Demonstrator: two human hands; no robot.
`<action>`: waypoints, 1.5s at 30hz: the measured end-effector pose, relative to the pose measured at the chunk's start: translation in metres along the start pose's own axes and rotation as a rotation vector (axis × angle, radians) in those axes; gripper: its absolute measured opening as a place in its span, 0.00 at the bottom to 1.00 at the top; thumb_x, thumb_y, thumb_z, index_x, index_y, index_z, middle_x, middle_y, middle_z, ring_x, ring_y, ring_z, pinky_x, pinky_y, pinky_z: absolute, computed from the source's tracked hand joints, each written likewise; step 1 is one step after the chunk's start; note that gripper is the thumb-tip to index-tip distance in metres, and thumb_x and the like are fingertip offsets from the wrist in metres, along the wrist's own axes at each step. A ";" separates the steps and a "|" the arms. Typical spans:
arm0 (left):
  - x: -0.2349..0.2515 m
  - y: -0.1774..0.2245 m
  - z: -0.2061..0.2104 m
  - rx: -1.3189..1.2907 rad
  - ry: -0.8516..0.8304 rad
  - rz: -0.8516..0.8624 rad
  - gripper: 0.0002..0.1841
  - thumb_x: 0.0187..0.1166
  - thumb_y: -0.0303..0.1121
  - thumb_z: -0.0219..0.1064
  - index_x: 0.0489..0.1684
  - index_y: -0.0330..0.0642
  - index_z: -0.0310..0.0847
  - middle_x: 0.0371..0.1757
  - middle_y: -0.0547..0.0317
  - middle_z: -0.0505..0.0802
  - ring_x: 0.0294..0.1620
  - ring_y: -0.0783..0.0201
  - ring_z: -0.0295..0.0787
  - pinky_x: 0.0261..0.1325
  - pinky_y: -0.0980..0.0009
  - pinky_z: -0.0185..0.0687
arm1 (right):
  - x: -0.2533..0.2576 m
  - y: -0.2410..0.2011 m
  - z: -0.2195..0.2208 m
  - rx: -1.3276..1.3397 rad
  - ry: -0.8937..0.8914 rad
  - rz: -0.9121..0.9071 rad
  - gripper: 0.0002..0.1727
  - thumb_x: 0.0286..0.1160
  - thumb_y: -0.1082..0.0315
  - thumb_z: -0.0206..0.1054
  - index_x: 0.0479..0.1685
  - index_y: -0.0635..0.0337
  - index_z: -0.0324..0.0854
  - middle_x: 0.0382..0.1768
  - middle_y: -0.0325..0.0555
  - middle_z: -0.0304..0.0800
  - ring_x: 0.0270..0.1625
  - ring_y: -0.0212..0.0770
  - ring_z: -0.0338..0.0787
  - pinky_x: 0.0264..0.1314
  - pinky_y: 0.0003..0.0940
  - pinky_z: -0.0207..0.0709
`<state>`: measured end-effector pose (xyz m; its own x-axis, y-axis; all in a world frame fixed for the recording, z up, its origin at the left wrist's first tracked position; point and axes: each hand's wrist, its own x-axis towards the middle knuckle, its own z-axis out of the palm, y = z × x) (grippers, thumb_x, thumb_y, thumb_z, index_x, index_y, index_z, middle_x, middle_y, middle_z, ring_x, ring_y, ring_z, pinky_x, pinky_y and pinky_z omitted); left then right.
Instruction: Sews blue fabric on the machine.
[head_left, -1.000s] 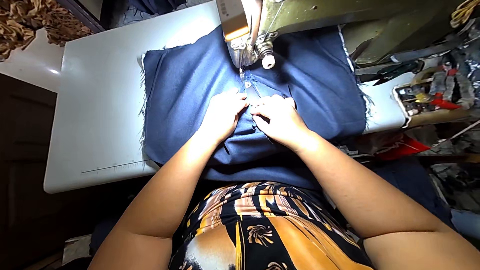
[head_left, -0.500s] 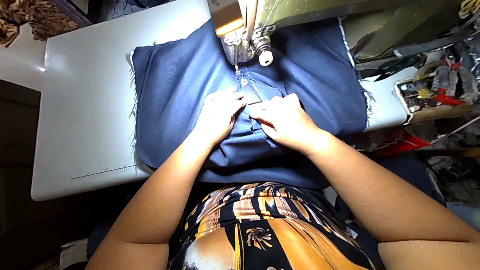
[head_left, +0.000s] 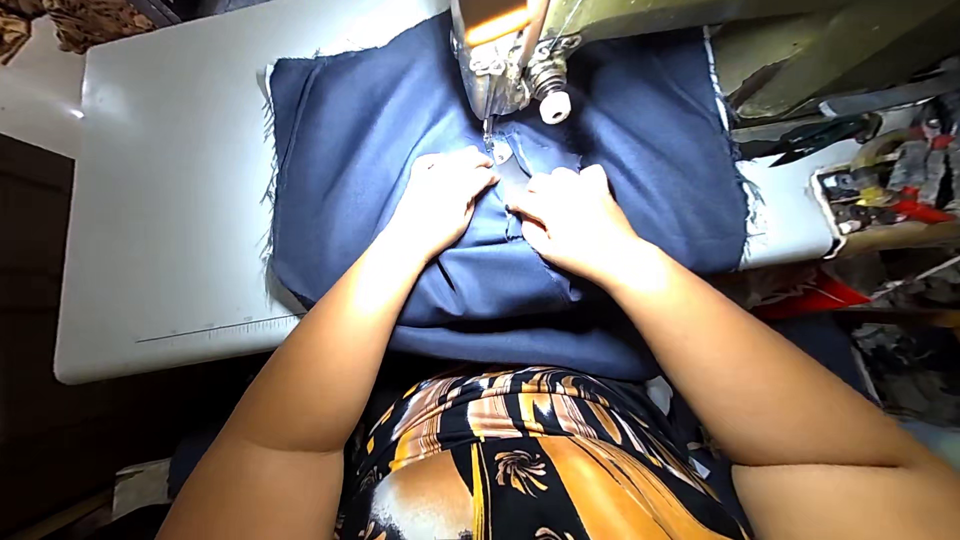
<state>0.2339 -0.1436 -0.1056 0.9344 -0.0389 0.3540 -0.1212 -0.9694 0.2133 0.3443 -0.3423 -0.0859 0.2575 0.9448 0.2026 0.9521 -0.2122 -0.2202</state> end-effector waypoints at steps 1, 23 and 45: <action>0.006 -0.005 -0.001 0.004 -0.004 0.010 0.19 0.80 0.24 0.54 0.59 0.46 0.91 0.67 0.53 0.92 0.72 0.50 0.85 0.70 0.42 0.73 | 0.005 0.000 0.000 -0.005 -0.016 0.023 0.20 0.77 0.64 0.56 0.60 0.50 0.91 0.48 0.52 0.90 0.53 0.60 0.86 0.50 0.62 0.67; 0.046 -0.065 -0.004 0.003 0.032 0.073 0.18 0.77 0.21 0.53 0.50 0.41 0.91 0.60 0.46 0.93 0.62 0.45 0.91 0.57 0.42 0.81 | 0.034 0.001 0.001 -0.097 -0.047 0.105 0.26 0.82 0.68 0.56 0.78 0.46 0.81 0.60 0.56 0.85 0.59 0.63 0.85 0.51 0.67 0.69; 0.023 -0.043 -0.022 0.054 -0.183 -0.530 0.27 0.87 0.44 0.46 0.86 0.66 0.71 0.91 0.62 0.69 0.96 0.50 0.49 0.86 0.27 0.39 | 0.025 0.033 -0.047 -0.037 -0.061 0.530 0.38 0.80 0.41 0.64 0.80 0.60 0.74 0.50 0.74 0.89 0.53 0.77 0.89 0.52 0.79 0.76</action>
<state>0.2536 -0.0978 -0.0865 0.9062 0.4203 0.0458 0.3937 -0.8785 0.2705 0.3901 -0.3376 -0.0433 0.6960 0.7178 0.0167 0.6992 -0.6722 -0.2434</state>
